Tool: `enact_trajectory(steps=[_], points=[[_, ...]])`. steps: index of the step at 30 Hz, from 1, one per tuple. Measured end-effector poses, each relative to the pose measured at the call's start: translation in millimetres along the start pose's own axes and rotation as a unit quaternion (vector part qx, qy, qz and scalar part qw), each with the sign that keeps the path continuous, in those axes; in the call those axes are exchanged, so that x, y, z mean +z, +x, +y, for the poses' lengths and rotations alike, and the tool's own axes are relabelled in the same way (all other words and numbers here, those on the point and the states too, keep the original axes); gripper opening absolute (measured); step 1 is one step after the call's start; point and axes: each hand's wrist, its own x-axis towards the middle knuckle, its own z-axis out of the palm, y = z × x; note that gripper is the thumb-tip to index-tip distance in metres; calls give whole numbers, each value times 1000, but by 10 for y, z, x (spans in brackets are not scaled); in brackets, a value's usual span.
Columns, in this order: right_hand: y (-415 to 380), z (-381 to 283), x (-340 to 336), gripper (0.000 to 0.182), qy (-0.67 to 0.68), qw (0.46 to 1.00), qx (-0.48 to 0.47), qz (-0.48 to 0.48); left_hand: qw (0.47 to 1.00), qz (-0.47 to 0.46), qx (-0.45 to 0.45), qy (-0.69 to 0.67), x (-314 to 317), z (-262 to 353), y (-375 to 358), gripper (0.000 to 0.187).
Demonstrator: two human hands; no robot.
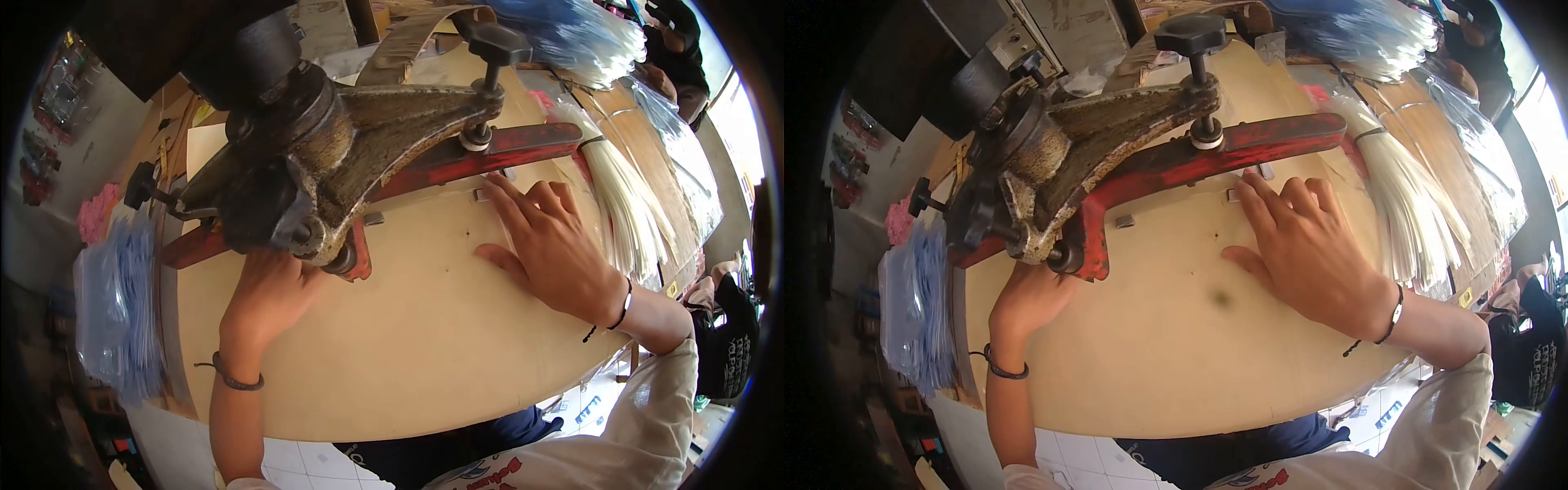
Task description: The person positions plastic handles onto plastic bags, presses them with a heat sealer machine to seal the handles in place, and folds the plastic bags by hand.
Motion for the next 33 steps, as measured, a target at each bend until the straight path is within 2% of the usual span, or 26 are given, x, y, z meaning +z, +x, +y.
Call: enact_trajectory(steps=[2, 6, 12, 14, 15, 19, 25, 33], points=[[3, 1, -20, 63, -3, 1000, 3, -9, 1000, 17, 0, -14, 9, 13, -3, 36], [21, 2, -31, 65, -1, 1000, 3, -17, 999, -4, -2, -34, -65, 62, 2, 44], [39, 6, -57, 72, 24, 999, 15, -45, 999, -29, -16, -11, -1, -31, 6, 69], [30, 16, -35, 71, 25, 999, 8, -27, 1000, -2, 2, 3, 1, -5, 20, 75], [37, 13, -57, 72, 36, 998, 18, -48, 1000, 12, 12, 9, 5, -2, 28, 78], [38, 17, -60, 70, 38, 998, 10, -39, 1000, -14, -9, -11, 46, -59, 19, 86], [42, 25, -71, 68, 76, 994, 28, -76, 1000, -5, -10, -1, 65, -56, 13, 91], [48, -7, -80, 66, 76, 994, 25, -76, 999, -9, -38, 12, -34, 48, -4, 94]])
